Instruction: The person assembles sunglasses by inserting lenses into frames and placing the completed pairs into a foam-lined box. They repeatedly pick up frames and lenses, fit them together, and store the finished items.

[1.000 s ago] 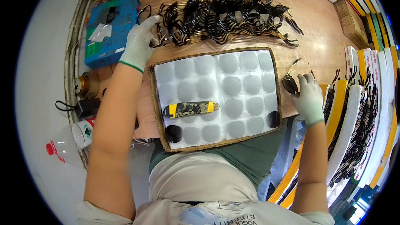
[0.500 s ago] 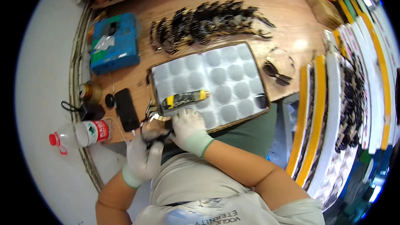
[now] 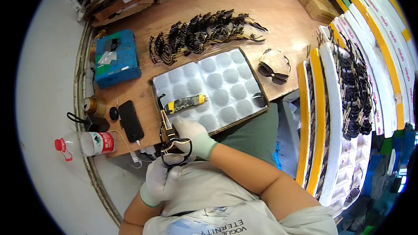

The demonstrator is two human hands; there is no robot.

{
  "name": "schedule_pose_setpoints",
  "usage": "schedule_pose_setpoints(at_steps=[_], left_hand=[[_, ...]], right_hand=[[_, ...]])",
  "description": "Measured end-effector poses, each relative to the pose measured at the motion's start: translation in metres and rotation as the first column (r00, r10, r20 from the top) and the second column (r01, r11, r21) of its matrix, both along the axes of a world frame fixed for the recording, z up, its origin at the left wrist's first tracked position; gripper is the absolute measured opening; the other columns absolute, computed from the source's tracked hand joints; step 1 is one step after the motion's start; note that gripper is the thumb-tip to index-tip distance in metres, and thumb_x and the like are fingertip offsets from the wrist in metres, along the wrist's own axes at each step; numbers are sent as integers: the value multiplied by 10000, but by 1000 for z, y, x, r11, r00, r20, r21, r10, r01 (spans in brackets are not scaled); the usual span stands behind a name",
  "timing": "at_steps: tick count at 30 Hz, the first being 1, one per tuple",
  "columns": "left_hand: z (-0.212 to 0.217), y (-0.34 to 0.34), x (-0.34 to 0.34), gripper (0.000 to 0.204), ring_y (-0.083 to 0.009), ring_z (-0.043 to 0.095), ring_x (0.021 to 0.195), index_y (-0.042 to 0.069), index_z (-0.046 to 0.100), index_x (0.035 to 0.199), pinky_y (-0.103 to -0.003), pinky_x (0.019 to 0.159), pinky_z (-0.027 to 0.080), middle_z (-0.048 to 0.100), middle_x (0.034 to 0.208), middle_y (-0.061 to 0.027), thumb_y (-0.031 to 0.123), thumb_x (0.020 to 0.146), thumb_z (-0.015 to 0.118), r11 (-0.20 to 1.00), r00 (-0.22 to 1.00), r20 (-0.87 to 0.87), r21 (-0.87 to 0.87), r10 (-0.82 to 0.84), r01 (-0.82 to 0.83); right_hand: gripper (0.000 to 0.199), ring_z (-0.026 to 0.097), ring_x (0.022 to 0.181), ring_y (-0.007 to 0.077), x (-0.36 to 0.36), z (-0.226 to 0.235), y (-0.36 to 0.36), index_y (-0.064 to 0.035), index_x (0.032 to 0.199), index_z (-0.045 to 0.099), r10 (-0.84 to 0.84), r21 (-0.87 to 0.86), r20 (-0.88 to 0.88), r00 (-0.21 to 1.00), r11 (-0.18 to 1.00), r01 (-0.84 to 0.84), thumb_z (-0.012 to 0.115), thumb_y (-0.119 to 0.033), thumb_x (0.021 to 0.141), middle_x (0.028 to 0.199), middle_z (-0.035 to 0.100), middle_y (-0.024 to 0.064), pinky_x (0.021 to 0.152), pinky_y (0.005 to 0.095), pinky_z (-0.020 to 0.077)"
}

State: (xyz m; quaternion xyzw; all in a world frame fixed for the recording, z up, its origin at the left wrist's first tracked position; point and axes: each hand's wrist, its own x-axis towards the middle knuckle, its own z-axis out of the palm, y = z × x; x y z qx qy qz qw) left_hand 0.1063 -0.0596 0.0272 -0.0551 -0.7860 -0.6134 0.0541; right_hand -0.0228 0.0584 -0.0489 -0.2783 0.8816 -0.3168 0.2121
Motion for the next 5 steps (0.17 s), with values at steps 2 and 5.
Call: schedule_pose_setpoints(at_steps=[2, 5], left_hand=[[3, -7, 2, 226, -263, 716, 885, -41, 562, 1150, -360, 820, 565, 728, 1028, -176, 109, 981, 561, 998, 1000, 11, -59, 14, -13], [9, -16, 3, 260, -295, 721, 935, -30, 537, 1189, -365, 858, 558, 735, 1064, -188, 146, 1000, 557, 988, 979, 135, 11, 151, -154]], right_hand=[[295, 671, 978, 343, 6, 12, 19, -41, 1101, 597, 64, -83, 94, 994, 995, -56, 691, -166, 852, 1015, 655, 179, 846, 473, 540], [336, 684, 1022, 343, 26, 22, 58, -60, 1150, 602, -25, -350, 165, 986, 933, 82, 704, -183, 855, 1063, 669, 201, 905, 475, 534]])
